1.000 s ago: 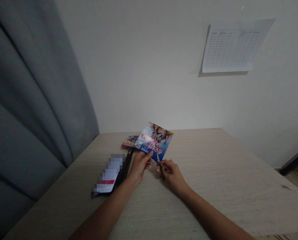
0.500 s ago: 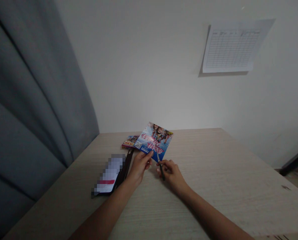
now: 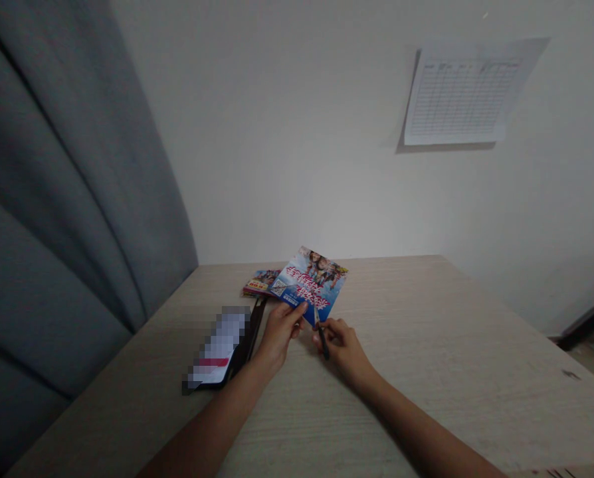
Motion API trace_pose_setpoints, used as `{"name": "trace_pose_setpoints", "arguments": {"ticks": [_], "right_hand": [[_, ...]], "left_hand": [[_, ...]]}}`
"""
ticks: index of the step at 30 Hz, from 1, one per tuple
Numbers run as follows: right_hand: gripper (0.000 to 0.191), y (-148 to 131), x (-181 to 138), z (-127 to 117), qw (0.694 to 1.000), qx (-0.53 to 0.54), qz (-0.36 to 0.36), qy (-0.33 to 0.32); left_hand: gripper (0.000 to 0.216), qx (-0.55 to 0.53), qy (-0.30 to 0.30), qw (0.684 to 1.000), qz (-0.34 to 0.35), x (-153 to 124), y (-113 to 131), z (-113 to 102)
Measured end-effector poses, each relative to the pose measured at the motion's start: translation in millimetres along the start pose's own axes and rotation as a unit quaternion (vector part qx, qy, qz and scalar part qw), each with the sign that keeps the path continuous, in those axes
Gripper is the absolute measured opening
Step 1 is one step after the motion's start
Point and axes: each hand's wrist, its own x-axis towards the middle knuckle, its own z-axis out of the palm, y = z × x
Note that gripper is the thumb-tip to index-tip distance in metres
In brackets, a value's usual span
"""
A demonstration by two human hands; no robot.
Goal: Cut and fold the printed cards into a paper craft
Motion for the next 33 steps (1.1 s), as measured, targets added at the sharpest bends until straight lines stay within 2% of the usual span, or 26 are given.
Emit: {"name": "trace_pose_setpoints", "arguments": {"ticks": [24,33], "right_hand": [[0.028,-3.2,-0.6,-1.8,1.000,0.002,0.007,-0.004],[0.045,-11.9,1.2,-0.8,0.989,0.123,0.064,-0.045]], "left_hand": [[0.040,-0.014,0.005,1.000,-0.005,2.5,0.4,-2.7],[0.041,-0.016,0.000,1.000,-0.014,3.5,0.5,-3.5]]}}
